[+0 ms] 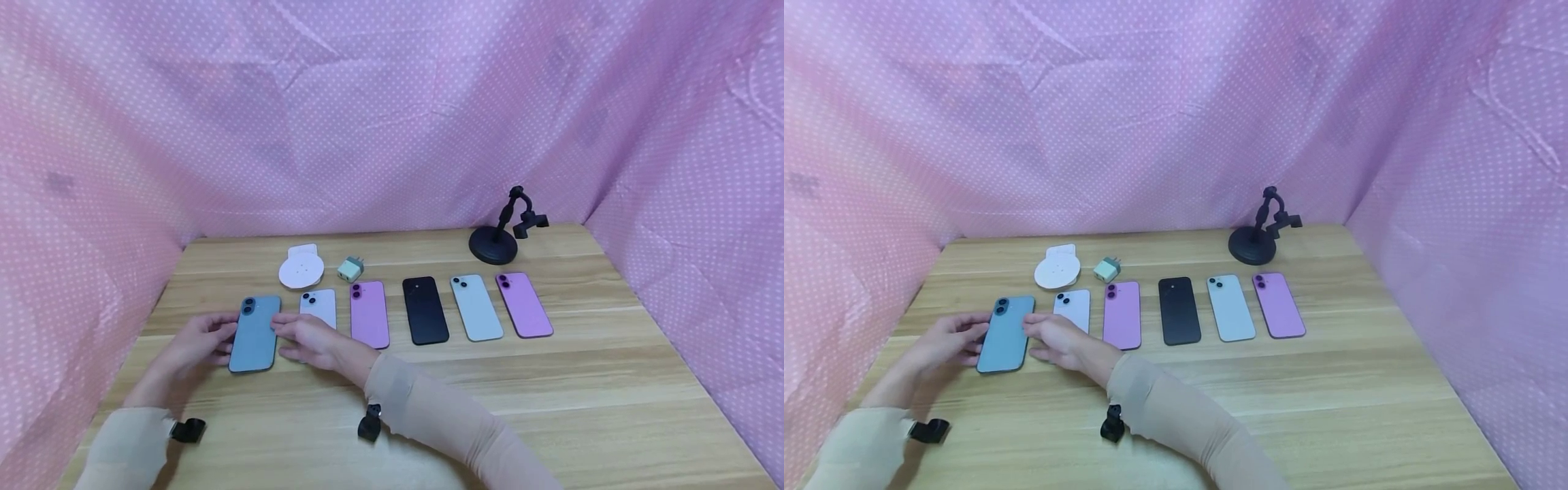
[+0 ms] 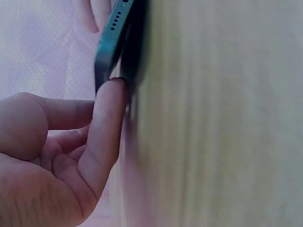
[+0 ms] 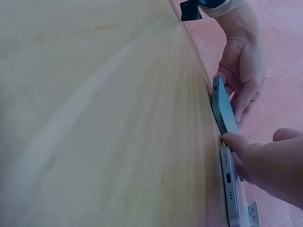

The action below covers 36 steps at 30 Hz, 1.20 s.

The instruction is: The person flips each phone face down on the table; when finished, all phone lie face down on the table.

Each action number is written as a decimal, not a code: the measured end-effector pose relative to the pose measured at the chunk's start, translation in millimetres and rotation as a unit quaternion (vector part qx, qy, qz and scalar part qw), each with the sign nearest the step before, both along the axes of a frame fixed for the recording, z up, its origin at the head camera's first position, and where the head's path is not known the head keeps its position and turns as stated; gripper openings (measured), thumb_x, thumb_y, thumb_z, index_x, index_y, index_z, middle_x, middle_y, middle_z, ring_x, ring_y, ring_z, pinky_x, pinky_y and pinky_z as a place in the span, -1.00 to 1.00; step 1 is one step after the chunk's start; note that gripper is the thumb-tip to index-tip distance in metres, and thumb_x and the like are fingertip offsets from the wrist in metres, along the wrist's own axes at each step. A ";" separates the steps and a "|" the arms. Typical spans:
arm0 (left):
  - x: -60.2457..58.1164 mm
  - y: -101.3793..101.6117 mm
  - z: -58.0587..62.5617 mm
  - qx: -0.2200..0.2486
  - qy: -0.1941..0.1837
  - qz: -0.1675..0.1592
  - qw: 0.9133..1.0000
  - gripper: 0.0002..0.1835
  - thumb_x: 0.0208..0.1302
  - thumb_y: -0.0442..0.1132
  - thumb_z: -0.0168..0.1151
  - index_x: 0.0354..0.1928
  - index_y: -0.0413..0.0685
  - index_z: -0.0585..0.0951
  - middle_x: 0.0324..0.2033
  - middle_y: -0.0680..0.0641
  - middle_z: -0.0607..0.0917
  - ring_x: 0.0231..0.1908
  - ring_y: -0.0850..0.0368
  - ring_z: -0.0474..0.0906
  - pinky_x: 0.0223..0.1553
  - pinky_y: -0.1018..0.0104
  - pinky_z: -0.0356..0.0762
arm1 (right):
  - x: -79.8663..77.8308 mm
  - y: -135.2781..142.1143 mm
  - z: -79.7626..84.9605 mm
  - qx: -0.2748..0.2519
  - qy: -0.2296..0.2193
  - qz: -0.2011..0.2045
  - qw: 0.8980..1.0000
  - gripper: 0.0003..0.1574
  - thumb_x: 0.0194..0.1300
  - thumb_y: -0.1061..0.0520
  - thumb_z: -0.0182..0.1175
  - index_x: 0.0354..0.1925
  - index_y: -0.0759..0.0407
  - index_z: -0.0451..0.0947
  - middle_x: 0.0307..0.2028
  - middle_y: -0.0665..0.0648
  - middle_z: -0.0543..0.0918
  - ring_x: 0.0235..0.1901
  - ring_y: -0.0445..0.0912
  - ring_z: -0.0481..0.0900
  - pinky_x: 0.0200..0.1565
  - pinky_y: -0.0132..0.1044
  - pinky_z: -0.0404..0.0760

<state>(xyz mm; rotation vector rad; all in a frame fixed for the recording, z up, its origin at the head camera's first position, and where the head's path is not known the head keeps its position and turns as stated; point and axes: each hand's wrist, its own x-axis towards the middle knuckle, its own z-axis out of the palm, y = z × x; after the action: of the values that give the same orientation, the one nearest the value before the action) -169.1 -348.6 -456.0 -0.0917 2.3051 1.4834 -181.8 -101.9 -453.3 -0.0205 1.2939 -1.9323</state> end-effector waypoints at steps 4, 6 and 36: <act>-0.4 1.2 -2.2 -0.027 0.003 0.003 1.000 -0.46 0.65 -0.25 -0.13 0.46 -0.49 0.17 -0.04 -0.31 0.61 -0.25 0.04 0.62 -0.27 0.16 0.76 | 0.6 -2.0 -1.4 -0.005 -0.001 -0.002 1.000 -0.37 0.51 0.30 0.01 0.49 0.30 0.24 0.47 0.21 0.30 0.50 0.10 0.15 0.44 0.13 0.25; -1.5 2.1 -3.2 -0.034 0.003 0.006 0.999 -0.46 0.66 -0.23 -0.14 0.46 -0.50 0.17 -0.03 -0.32 0.60 -0.24 0.04 0.62 -0.27 0.17 0.76 | 1.2 -3.1 -1.9 -0.005 0.000 -0.003 1.000 -0.35 0.51 0.30 0.01 0.50 0.29 0.22 0.48 0.21 0.29 0.50 0.10 0.13 0.43 0.13 0.25; -2.6 14.2 -3.8 -0.110 0.046 0.002 0.993 -0.53 0.63 -0.26 -0.15 0.38 -0.48 0.23 -0.01 -0.42 0.56 -0.21 -0.04 0.56 -0.28 0.15 0.71 | 0.3 -6.1 -5.8 0.004 0.011 -0.005 1.000 -0.29 0.46 0.32 0.07 0.51 0.22 0.22 0.50 0.15 0.27 0.50 0.10 0.15 0.38 0.08 0.38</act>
<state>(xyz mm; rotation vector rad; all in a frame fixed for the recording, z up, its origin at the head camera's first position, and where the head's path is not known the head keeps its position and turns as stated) -171.7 -334.5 -459.7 -0.0923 2.5376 1.2533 -181.5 -108.0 -459.2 -0.0316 1.3186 -1.9394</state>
